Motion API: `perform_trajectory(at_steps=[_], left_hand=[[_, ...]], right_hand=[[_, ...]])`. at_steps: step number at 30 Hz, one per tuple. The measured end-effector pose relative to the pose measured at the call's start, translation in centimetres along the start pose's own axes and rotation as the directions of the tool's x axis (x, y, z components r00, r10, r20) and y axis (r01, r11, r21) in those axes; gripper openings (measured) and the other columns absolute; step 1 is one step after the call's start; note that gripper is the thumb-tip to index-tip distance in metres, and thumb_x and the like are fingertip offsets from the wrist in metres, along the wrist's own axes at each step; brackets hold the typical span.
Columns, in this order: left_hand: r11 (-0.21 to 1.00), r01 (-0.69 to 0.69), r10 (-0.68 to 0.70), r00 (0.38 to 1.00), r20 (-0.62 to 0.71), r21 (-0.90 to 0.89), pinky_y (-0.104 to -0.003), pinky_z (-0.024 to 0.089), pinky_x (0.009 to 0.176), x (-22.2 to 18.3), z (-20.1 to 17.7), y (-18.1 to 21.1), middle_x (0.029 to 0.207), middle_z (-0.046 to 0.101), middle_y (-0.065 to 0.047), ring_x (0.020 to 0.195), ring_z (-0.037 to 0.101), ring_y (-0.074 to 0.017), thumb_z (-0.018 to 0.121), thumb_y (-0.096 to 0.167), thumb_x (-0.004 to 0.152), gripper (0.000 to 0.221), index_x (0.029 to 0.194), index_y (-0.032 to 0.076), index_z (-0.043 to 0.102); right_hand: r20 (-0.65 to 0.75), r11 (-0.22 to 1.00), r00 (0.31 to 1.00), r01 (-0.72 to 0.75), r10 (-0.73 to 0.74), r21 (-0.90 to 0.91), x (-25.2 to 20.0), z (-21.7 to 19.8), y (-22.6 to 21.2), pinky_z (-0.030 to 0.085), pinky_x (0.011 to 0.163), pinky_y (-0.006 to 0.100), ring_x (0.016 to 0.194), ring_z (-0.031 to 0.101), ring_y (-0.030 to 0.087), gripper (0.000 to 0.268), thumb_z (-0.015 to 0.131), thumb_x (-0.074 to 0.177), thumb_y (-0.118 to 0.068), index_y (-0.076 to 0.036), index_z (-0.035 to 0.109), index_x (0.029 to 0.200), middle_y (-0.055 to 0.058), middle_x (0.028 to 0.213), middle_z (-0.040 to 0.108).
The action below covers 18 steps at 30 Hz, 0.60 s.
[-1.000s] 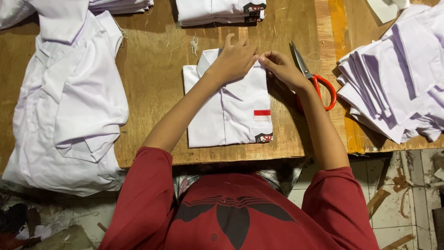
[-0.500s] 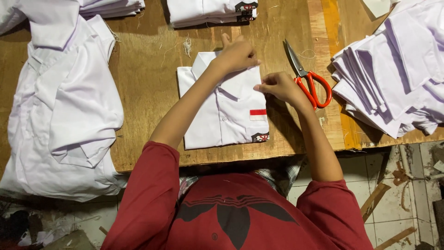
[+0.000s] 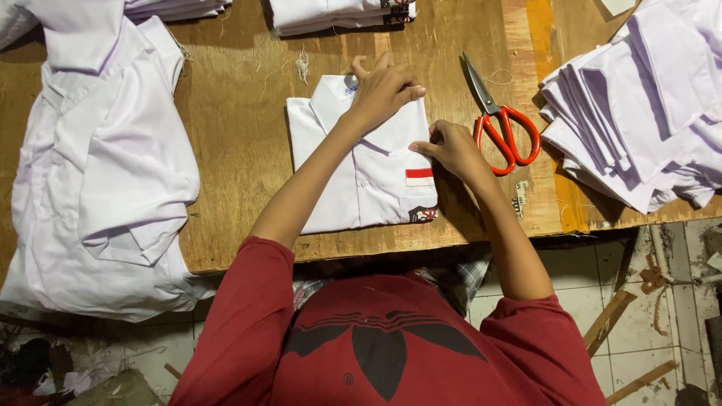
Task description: Folding white shirts and using scissors to trim loose threads at a finishing station
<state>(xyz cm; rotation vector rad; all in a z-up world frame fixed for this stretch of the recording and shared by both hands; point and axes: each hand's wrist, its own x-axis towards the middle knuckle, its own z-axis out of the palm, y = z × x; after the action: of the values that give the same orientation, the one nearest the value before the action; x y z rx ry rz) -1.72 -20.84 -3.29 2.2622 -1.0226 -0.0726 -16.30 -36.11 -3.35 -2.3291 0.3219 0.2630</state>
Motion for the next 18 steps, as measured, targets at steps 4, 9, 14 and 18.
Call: perform_trajectory(at_steps=[4,9,14,18], left_hand=[[1.000,-0.019,0.019,1.000,-0.002,-0.007,-0.053,0.016,0.099,-0.2,0.2,-0.4,0.087,0.067,0.013,0.101,0.053,-0.0187,0.059,0.051,0.096,0.034,0.078,0.023,0.066],[0.994,-0.077,0.082,0.994,-0.067,0.072,-0.056,0.015,0.099,-0.4,0.2,-0.3,0.091,0.065,0.015,0.099,0.053,-0.0161,0.055,0.048,0.099,0.033,0.082,0.025,0.069],[0.988,-0.132,0.141,0.983,-0.116,0.081,-0.055,0.016,0.099,-0.3,1.3,-1.6,0.089,0.066,0.011,0.097,0.054,-0.0180,0.050,0.040,0.098,0.031,0.083,0.020,0.069],[0.978,-0.144,0.160,0.982,-0.098,0.153,-0.059,0.016,0.102,-0.2,2.0,-2.4,0.095,0.067,0.008,0.107,0.054,-0.0215,0.052,0.038,0.098,0.022,0.091,0.020,0.064]], right_hand=[[-0.020,0.998,1.000,0.025,-0.025,0.051,-0.6,0.0,0.1,0.034,0.059,0.030,0.068,0.046,0.014,0.047,0.084,0.087,-0.045,-0.008,0.055,0.084,0.002,0.076,0.059],[0.010,0.951,0.999,-0.042,0.040,0.305,-3.4,-2.0,-2.2,0.055,0.061,0.021,0.054,0.066,0.010,0.025,0.077,0.096,-0.021,-0.001,0.072,0.081,0.008,0.063,0.071],[0.067,0.895,0.995,-0.093,0.071,0.437,-3.7,-3.0,-1.6,0.062,0.064,0.026,0.064,0.071,0.017,0.021,0.060,0.104,-0.012,0.006,0.071,0.103,0.013,0.083,0.075],[-0.041,0.959,0.999,-0.004,0.016,0.285,-3.3,-3.1,-1.2,0.061,0.071,0.026,0.076,0.071,0.014,0.022,0.064,0.100,-0.004,-0.006,0.066,0.122,0.009,0.093,0.075]])
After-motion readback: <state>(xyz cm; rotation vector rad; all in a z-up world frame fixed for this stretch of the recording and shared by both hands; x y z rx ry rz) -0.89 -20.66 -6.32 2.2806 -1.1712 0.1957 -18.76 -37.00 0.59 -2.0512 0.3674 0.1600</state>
